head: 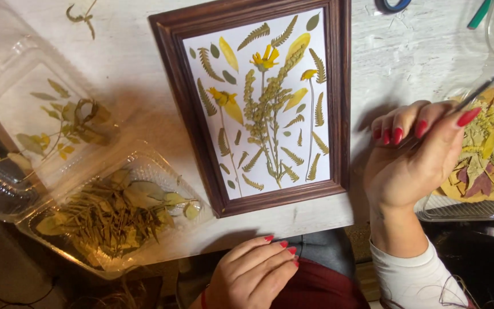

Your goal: The recorder is creating a botanical art piece by arranging and securing dried flowers and leaves inside a picture frame.

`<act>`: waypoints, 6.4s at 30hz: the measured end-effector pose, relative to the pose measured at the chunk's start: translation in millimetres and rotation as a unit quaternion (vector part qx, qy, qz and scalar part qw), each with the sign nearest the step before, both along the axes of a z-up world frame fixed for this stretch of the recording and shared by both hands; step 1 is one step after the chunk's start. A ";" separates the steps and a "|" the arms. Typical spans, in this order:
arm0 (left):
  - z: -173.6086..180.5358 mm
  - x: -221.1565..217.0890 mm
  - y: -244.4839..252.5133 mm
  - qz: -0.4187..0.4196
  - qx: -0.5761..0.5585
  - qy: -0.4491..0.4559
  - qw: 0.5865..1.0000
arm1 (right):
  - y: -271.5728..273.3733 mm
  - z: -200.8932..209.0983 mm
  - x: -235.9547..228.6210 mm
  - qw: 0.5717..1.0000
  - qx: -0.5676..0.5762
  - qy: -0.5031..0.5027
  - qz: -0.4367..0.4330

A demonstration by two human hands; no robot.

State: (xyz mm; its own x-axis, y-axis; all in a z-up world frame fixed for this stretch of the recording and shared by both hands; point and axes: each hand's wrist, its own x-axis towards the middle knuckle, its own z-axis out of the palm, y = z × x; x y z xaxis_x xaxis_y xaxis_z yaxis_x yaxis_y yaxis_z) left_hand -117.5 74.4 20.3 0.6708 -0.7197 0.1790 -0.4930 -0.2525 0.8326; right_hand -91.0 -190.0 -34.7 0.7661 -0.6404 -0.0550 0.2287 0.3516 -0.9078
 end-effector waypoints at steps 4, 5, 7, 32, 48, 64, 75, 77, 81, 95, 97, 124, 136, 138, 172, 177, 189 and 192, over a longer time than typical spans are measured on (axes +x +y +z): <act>-19.6 -28.7 16.4 0.064 0.005 -0.044 0.997 | 8.0 9.9 -6.0 0.999 -0.002 0.044 -0.018; -30.3 -41.0 22.6 0.099 -0.001 -0.094 0.991 | 10.5 12.6 -7.4 0.996 -0.017 0.084 -0.035; 3.6 3.1 12.3 0.114 0.001 -0.084 0.990 | 9.9 4.7 -31.5 0.994 -0.059 0.091 -0.020; -19.3 192.3 18.1 0.313 -0.013 0.244 0.918 | 47.9 35.9 -108.9 0.979 0.062 0.184 0.058; -68.9 248.0 -22.8 0.328 0.033 0.051 0.943 | 65.8 50.3 -106.2 0.959 0.067 0.263 0.084; -60.3 262.7 -31.1 0.353 0.202 0.125 0.905 | 47.9 36.1 -88.9 0.912 0.275 0.301 -0.053; -44.1 253.5 -39.5 0.318 0.191 0.150 0.917 | 42.8 75.6 -80.9 0.945 0.178 0.273 -0.035; -44.3 253.5 -38.4 0.307 0.185 0.166 0.919 | 39.8 80.5 -78.1 0.958 0.171 0.228 -0.015; -46.5 250.5 -39.2 0.335 0.094 0.189 0.918 | 30.1 70.5 -70.5 0.960 0.181 0.214 -0.022; 16.0 259.1 -21.3 0.314 -0.397 0.273 0.818 | 30.4 35.1 14.8 0.959 0.235 0.075 0.138; 23.4 265.2 -20.2 0.283 -0.407 0.241 0.835 | 25.9 17.1 27.5 0.961 0.216 0.079 0.154; 31.1 284.3 -30.9 0.254 -0.415 0.240 0.840 | 12.5 -4.6 43.8 0.878 0.460 0.060 0.116; 31.2 260.4 -32.8 0.219 -0.415 0.253 0.846 | 10.4 2.9 17.1 0.879 0.461 0.066 0.102; 29.9 258.8 -31.1 0.223 -0.411 0.252 0.847 | 11.1 3.5 15.0 0.880 0.457 0.067 0.108; 27.5 249.2 -28.7 0.200 -0.418 0.278 0.841 | 1.5 0.4 3.9 0.916 0.367 0.084 0.139; 13.3 256.4 -22.3 0.331 -0.362 0.302 0.818 | 5.5 4.7 9.3 0.921 0.338 0.115 0.154; 35.5 243.6 -28.8 0.258 -0.406 0.297 0.825 | 5.3 26.7 12.2 0.932 0.317 0.117 0.132; 31.4 246.8 -28.3 0.245 -0.413 0.292 0.827 | 6.8 38.4 12.6 0.933 0.309 0.118 0.139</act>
